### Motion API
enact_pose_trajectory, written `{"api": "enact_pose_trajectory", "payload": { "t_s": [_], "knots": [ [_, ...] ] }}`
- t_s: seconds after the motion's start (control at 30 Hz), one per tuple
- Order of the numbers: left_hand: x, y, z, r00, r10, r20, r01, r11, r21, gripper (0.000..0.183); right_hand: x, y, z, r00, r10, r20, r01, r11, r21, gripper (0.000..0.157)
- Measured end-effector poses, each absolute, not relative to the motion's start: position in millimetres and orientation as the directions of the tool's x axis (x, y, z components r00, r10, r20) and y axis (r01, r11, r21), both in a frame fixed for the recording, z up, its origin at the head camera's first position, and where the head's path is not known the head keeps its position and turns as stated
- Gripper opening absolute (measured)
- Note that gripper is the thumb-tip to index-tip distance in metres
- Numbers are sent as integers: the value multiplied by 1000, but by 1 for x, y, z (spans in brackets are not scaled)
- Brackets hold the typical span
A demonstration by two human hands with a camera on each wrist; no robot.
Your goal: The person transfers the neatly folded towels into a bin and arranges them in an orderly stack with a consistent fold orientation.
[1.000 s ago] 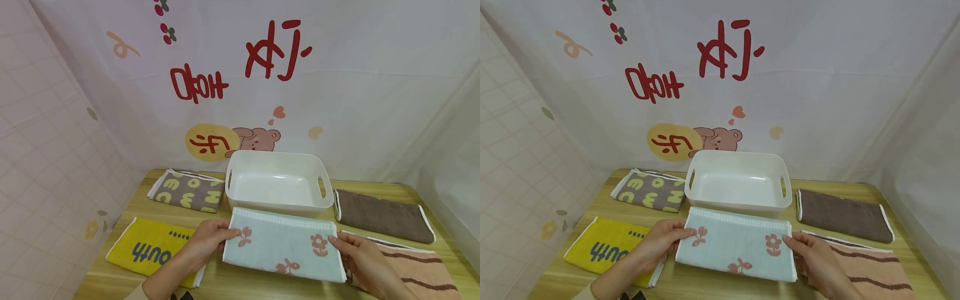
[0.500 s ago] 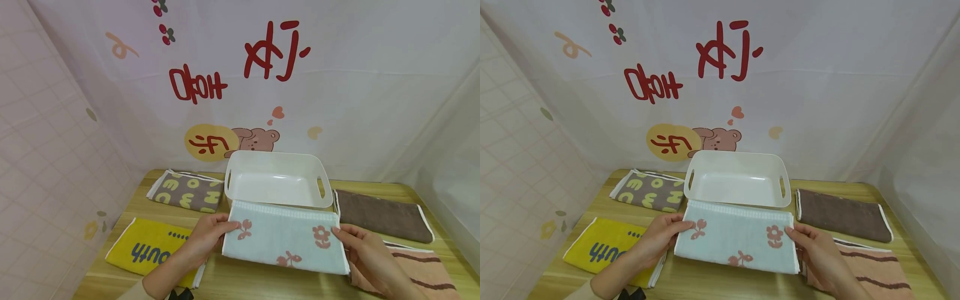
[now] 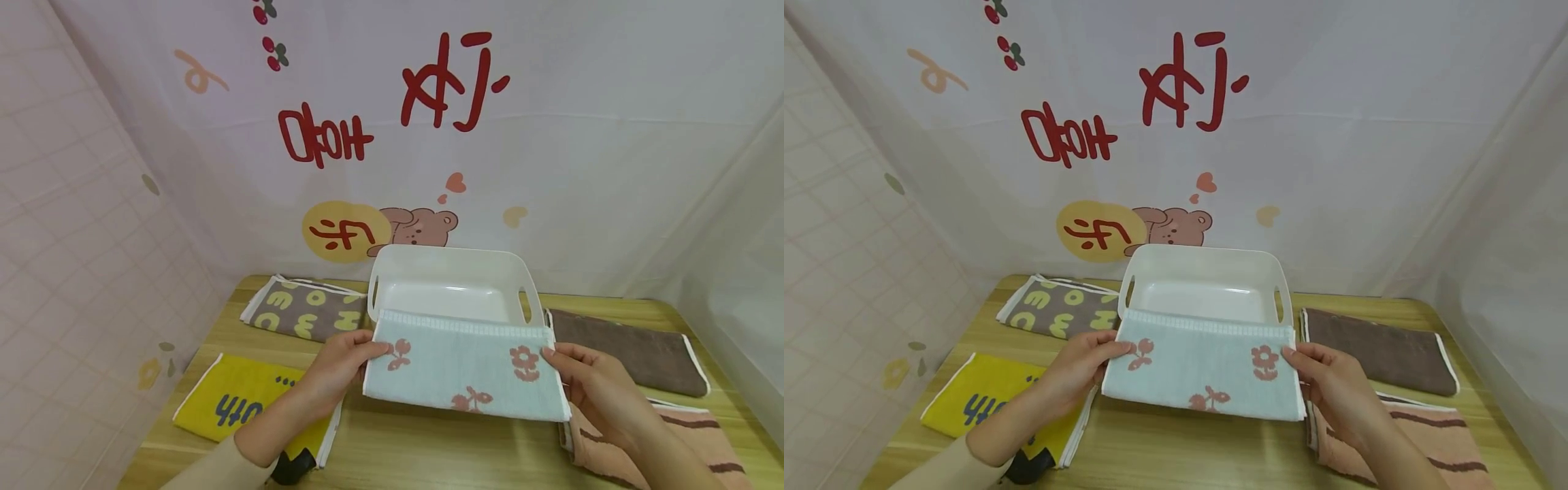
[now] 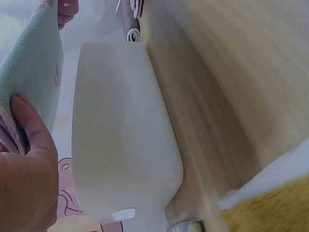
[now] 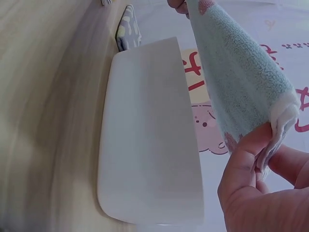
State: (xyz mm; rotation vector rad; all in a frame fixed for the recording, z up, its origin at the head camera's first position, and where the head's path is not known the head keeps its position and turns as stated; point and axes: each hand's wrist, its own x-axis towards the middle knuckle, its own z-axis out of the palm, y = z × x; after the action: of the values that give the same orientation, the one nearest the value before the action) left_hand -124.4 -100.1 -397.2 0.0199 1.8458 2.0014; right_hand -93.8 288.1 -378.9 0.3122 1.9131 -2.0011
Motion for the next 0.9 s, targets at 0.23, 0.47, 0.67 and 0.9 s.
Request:
{"api": "enact_pose_trajectory", "payload": {
  "t_s": [0.23,0.47,0.67,0.9],
  "knots": [
    [-140,-98,-393,-915,312,-258,-294,-74,953,33,-105,292,-367,-909,-152,-387,392,-5,-920,32],
    [-154,-96,-385,-924,305,-230,-251,-31,967,29,-121,292,-354,-931,-146,-335,332,47,-942,37],
    [-169,-95,-381,-941,261,-218,-229,-13,973,29,-141,290,-348,-938,-150,-311,303,74,-950,44],
    [-185,-88,-378,-944,250,-214,-231,-37,972,30,-157,292,-347,-950,-134,-283,268,124,-955,61]
  ]
}}
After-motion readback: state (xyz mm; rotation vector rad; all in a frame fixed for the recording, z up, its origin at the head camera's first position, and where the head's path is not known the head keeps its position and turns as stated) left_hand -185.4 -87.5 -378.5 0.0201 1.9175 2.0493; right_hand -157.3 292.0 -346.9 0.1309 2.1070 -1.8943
